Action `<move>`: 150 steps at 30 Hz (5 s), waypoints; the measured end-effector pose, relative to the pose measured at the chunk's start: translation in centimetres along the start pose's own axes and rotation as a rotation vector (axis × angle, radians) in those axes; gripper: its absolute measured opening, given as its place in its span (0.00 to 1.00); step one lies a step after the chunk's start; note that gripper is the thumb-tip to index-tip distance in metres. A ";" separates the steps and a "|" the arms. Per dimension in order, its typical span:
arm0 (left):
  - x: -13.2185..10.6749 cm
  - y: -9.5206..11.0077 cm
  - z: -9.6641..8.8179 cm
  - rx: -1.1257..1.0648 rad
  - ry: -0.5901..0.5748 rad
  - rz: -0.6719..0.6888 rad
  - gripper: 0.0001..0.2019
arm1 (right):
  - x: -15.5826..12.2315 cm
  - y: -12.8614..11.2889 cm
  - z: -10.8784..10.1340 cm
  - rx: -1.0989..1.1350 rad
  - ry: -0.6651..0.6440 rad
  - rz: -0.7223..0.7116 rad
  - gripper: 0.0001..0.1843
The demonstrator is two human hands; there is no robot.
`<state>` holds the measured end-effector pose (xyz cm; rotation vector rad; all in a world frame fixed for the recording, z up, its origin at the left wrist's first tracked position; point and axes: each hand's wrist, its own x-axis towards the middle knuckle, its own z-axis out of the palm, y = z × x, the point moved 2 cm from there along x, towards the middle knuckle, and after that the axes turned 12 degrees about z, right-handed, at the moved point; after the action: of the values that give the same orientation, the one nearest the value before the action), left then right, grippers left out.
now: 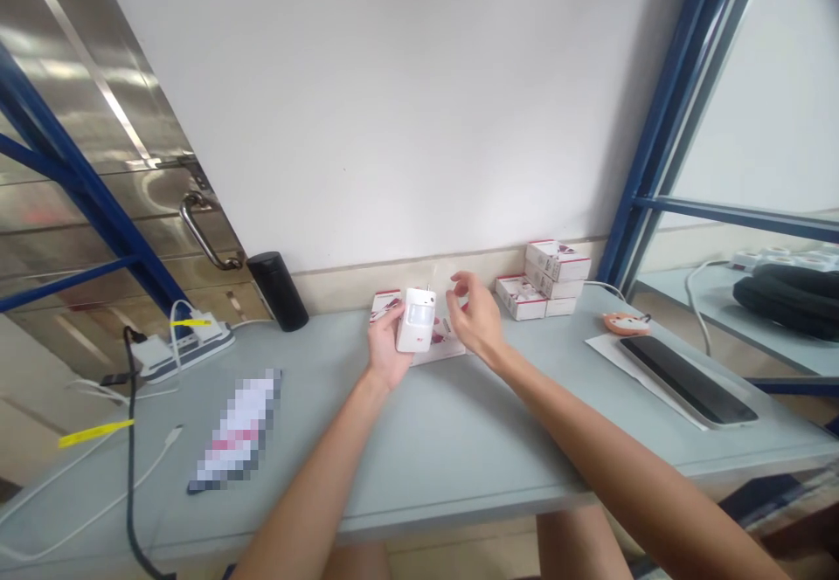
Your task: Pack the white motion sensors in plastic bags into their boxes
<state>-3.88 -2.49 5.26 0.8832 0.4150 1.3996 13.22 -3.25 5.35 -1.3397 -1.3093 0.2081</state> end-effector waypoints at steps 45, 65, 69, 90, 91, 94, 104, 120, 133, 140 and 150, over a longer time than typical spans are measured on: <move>1.1 -1.0 -1.4 0.170 -0.008 0.147 0.17 | -1.9 -0.1 2.1 0.099 -0.078 -0.139 0.12; 1.7 -0.7 -2.2 0.198 0.022 0.187 0.16 | -2.6 0.0 2.4 0.043 -0.165 -0.190 0.21; 2.0 -1.1 -2.6 0.250 0.029 0.241 0.21 | -2.4 0.3 2.5 0.043 -0.142 -0.213 0.20; 1.2 -0.5 -1.6 0.282 0.146 0.307 0.25 | -2.6 -0.3 2.3 0.119 -0.197 -0.181 0.14; 1.2 -0.5 -1.6 0.260 0.156 0.302 0.25 | -2.5 -0.2 2.4 0.150 -0.221 -0.150 0.15; 1.4 -0.6 -1.9 0.207 0.182 0.285 0.24 | -2.5 -0.1 2.7 0.254 -0.288 -0.036 0.15; 1.3 -0.1 -1.5 0.316 0.092 0.347 0.22 | -2.6 0.9 3.9 0.514 -0.488 0.220 0.27; 2.3 -0.2 -3.2 0.736 -0.030 0.475 0.24 | -0.7 1.1 1.4 0.059 -0.370 0.039 0.22; 2.3 -0.7 -3.9 0.756 -0.087 0.424 0.18 | 0.0 2.1 2.0 -0.188 -0.338 -0.025 0.16; 2.7 -0.7 -3.8 0.795 -0.195 0.463 0.19 | 0.1 1.6 1.5 -0.240 -0.293 -0.004 0.12; 3.5 -1.0 -5.0 0.747 -0.150 0.415 0.17 | 0.6 1.8 0.6 -0.159 -0.363 -0.142 0.07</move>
<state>-6.27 2.35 2.23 1.7489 0.6845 1.5543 13.96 -1.94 4.12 -1.3771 -1.7505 0.2621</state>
